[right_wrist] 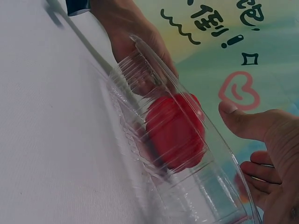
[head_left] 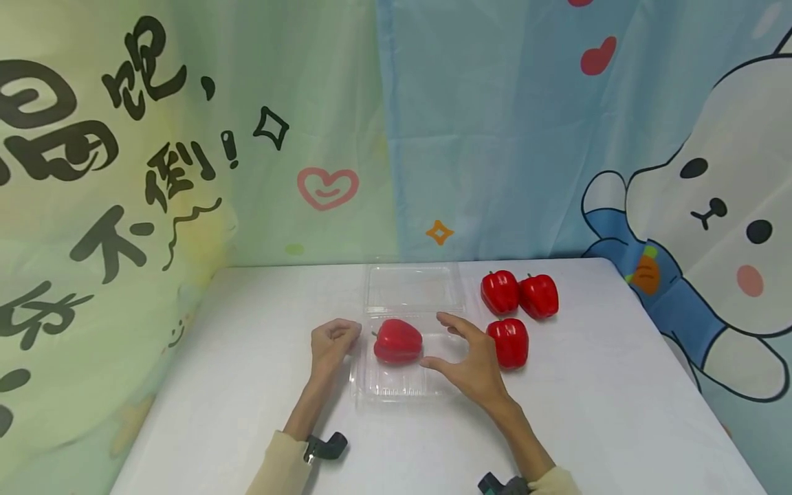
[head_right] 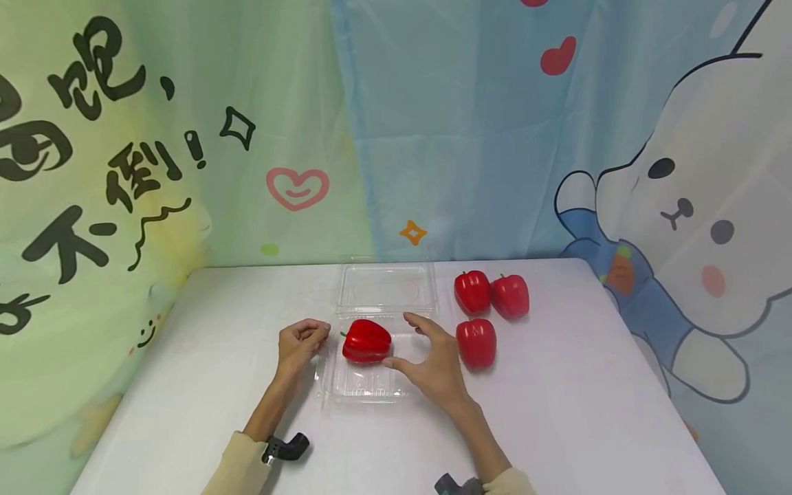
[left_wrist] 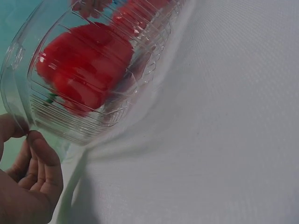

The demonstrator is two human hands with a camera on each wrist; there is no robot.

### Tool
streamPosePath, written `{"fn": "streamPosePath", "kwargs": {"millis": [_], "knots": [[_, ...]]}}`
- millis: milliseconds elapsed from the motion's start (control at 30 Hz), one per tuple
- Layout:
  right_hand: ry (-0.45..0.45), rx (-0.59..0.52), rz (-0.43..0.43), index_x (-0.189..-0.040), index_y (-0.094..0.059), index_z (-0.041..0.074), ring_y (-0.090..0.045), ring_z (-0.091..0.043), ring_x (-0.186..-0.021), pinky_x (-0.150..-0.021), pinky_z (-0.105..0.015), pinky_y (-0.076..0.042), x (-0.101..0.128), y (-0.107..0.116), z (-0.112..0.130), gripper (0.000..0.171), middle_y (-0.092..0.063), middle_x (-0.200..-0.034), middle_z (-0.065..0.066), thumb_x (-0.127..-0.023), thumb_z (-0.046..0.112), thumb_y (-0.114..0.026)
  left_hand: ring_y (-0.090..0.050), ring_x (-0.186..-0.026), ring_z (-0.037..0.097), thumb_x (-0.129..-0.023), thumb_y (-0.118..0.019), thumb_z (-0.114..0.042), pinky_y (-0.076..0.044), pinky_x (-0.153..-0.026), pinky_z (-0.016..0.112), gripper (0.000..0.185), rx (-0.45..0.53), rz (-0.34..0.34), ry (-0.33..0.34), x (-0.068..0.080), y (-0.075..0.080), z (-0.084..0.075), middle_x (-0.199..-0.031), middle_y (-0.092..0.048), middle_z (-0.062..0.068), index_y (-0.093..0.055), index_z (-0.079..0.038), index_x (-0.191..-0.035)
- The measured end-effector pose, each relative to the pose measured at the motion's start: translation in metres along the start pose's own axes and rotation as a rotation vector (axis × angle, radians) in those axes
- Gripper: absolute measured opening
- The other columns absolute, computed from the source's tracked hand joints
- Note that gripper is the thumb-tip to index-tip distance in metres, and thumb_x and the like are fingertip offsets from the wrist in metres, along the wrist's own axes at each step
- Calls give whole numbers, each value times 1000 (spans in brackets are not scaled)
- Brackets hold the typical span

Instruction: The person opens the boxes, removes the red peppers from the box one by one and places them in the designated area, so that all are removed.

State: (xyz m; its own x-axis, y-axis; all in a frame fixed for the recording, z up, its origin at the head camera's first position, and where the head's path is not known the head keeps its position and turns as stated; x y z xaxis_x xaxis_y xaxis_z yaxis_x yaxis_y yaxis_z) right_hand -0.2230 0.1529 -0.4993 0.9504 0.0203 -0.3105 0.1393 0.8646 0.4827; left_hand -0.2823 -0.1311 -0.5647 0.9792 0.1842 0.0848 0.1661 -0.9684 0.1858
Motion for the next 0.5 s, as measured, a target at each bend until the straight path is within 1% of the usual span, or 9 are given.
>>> {"fn": "streamPosePath", "kwargs": {"millis": [133, 267, 367, 500], "knots": [[-59, 24, 52, -148, -66, 13, -69, -41, -131, -105, -63, -59, 0, -5, 2, 83, -71, -149, -12, -74, 22, -101, -69, -74, 11, -95, -76, -12, -55, -68, 21, 13, 7, 6, 2, -2, -1, 1, -92, -83, 18, -78, 0, -99], [-111, 46, 99, -150, -66, 17, -68, -37, -134, -105, -60, -60, -2, -10, 3, 85, -69, -152, -10, -74, 25, -101, -70, -75, 11, -95, -76, -13, -56, -69, 21, 13, 4, 6, 8, -2, 0, 0, -92, -83, 17, -78, -1, -100], [-111, 43, 116, -150, -65, 18, -68, -37, -135, -107, -59, -59, -5, -13, 2, 84, -69, -152, -9, -74, 26, -101, -70, -76, 11, -95, -76, -14, -56, -70, 21, 14, -6, 4, 8, -1, 0, -1, -93, -83, 16, -78, -1, -100], [-98, 22, 132, -150, -65, 15, -67, -39, -136, -109, -60, -58, -9, -18, 3, 82, -69, -152, -11, -76, 26, -100, -72, -79, 12, -96, -76, -16, -56, -71, 22, 16, -7, 7, 13, 0, 0, 0, -95, -83, 17, -78, -1, -101]]}}
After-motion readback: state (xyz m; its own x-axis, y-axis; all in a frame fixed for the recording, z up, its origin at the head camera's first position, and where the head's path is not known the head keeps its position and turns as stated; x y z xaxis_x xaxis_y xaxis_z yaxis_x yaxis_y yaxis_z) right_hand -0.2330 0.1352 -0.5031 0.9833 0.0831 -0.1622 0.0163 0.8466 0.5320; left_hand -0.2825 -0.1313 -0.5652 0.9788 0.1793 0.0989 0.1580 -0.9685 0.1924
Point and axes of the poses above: each hand's wrist, its own x-axis away from the middle knuckle, its own y-axis out of the back of the hand, z = x × y, the point moved 7 cm from there along -x, towards the middle knuckle
